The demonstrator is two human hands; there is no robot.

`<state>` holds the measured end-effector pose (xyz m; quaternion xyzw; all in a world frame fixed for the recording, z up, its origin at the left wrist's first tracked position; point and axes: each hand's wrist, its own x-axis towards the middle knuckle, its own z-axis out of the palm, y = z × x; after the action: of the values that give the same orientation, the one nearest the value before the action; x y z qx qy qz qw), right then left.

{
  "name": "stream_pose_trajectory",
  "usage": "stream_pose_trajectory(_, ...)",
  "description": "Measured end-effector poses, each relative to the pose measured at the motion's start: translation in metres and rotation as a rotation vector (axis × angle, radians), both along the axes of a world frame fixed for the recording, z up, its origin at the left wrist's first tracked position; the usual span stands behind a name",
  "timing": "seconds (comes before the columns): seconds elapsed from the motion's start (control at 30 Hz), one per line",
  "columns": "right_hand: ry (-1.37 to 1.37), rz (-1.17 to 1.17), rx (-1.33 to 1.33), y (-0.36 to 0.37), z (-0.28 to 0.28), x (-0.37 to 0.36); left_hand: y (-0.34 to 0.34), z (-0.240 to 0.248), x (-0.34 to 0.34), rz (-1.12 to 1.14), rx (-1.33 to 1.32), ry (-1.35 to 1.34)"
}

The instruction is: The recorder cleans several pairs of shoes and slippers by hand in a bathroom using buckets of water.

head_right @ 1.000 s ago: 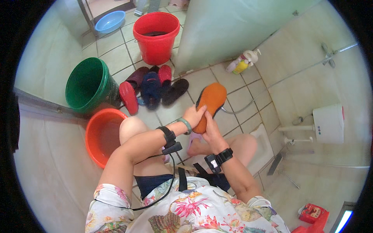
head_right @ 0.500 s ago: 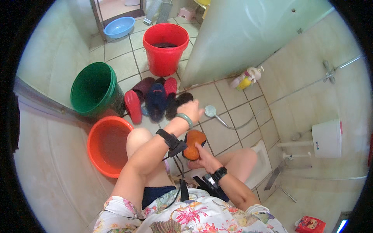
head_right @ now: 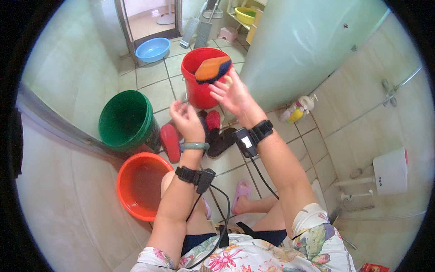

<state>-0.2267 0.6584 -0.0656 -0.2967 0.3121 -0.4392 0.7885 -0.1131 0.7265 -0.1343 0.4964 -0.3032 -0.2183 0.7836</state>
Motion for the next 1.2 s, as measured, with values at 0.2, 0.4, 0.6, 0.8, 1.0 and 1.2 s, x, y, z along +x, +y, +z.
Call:
stream_pose_trajectory(0.2,0.193,0.063,0.049,0.024,-0.086,0.018,0.005,-0.015,0.002,-0.118,0.043,0.154)
stream_pose_trajectory(0.4,0.631,0.064,0.341,0.059,-0.276,-0.070,0.018,-0.032,-0.030,-0.508,0.362,0.602)
stream_pose_trajectory(0.6,0.791,0.180,0.597,0.075,-0.367,-0.094,0.043,-0.036,-0.056,-0.962,0.440,0.503)
stream_pose_trajectory(0.8,0.818,0.146,0.705,0.074,-0.400,-0.067,0.073,-0.038,-0.071,-1.265,0.544,0.405)
stream_pose_trajectory(1.0,0.913,-0.011,0.681,0.050,-0.463,-0.058,0.062,-0.014,-0.052,-1.316,0.600,0.606)
stream_pose_trajectory(1.2,0.849,-0.080,0.654,0.029,-0.500,-0.040,0.054,-0.017,-0.047,-1.301,0.621,0.742)
